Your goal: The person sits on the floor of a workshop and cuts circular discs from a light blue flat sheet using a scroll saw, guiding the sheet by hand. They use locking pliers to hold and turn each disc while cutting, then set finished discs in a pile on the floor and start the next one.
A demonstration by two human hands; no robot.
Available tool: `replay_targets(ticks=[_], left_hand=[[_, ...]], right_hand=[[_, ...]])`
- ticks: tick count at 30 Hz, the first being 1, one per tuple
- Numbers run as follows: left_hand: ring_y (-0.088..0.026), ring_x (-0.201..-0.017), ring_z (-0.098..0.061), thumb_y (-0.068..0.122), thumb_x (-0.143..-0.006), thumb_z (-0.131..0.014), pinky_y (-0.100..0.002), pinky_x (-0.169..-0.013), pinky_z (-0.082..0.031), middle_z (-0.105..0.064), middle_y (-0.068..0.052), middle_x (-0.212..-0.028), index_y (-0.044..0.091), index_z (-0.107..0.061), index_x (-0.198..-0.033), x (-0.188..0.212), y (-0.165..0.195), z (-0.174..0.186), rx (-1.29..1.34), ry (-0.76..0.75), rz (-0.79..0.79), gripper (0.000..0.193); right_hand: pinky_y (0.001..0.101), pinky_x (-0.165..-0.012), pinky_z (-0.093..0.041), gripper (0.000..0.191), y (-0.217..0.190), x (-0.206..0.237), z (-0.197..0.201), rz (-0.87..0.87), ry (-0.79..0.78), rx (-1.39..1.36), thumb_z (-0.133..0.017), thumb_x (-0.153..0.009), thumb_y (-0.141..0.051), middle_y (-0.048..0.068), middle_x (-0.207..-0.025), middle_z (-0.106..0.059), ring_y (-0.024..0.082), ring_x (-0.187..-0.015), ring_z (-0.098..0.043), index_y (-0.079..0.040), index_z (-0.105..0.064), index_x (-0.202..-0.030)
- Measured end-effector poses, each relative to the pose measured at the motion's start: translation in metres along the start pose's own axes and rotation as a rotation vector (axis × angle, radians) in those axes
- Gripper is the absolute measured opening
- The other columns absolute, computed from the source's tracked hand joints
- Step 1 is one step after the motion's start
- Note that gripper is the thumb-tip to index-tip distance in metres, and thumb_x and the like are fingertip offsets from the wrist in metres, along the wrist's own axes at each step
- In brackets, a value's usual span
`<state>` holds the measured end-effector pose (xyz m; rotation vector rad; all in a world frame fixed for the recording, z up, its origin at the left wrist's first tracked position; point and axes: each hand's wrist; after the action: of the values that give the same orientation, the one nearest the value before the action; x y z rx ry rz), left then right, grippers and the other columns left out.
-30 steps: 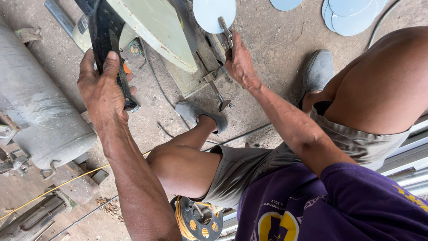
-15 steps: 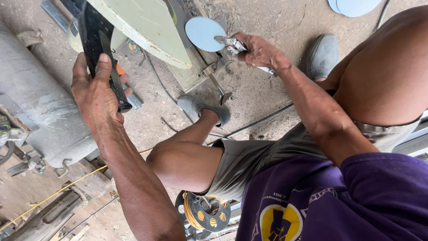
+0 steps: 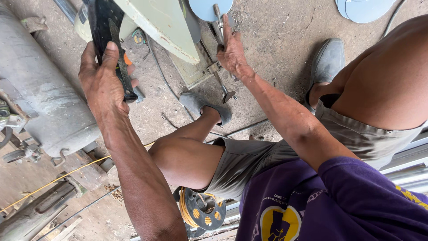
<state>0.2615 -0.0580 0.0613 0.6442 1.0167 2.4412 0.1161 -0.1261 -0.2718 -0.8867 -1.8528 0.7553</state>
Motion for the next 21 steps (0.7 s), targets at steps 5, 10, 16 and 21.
replay_targets(ticks=[5,10,16,21], left_hand=[[-0.015,-0.083,-0.077,0.036,-0.094,-0.076,-0.024,-0.048,-0.063,-0.076,-0.013,-0.118,0.004,-0.048,-0.147,-0.009,-0.013,0.006,0.037,-0.001,-0.049,0.068],[-0.016,-0.084,-0.08,0.037,-0.095,-0.078,-0.025,-0.048,-0.064,-0.076,-0.012,-0.121,0.002,-0.046,-0.148,-0.007,-0.021,0.008,0.066,-0.001,-0.107,0.071],[-0.014,-0.076,-0.075,0.039,-0.095,-0.078,-0.023,-0.046,-0.061,-0.078,-0.013,-0.109,0.005,-0.054,-0.142,-0.004,-0.024,0.016,0.061,-0.003,-0.113,0.063],[-0.016,-0.087,-0.075,0.028,-0.094,-0.08,-0.03,-0.069,-0.059,-0.076,-0.011,-0.114,0.001,-0.064,-0.132,-0.019,-0.042,0.023,0.116,-0.013,-0.267,0.05]], right_hand=[[0.0206,-0.04,-0.046,0.084,0.006,0.004,-0.006,-0.413,0.096,-0.832,-0.065,-0.085,-0.002,0.0,-0.158,-0.043,0.005,-0.057,-0.052,-0.023,-0.03,-0.158],[0.024,-0.042,-0.038,0.07,-0.002,0.018,0.03,-0.633,0.206,-0.674,-0.073,-0.094,-0.015,0.004,-0.103,-0.058,0.011,-0.058,-0.045,-0.028,-0.033,-0.149],[0.0242,-0.045,-0.048,0.03,-0.044,0.04,0.087,-0.1,-0.305,0.528,-0.063,-0.096,-0.015,0.006,-0.088,-0.054,0.012,-0.062,-0.05,-0.008,-0.06,-0.125],[0.0308,-0.058,-0.052,0.025,-0.077,0.044,0.116,0.397,-0.278,1.286,-0.063,-0.094,-0.006,0.006,-0.089,-0.062,0.015,-0.065,-0.055,-0.002,-0.062,-0.118]])
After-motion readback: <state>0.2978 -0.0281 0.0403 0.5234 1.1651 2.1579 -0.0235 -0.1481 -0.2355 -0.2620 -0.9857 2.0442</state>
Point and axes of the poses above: each hand's wrist, its own x-axis away from the middle knuckle, its own z-axis out of the back of the hand, y = z × x
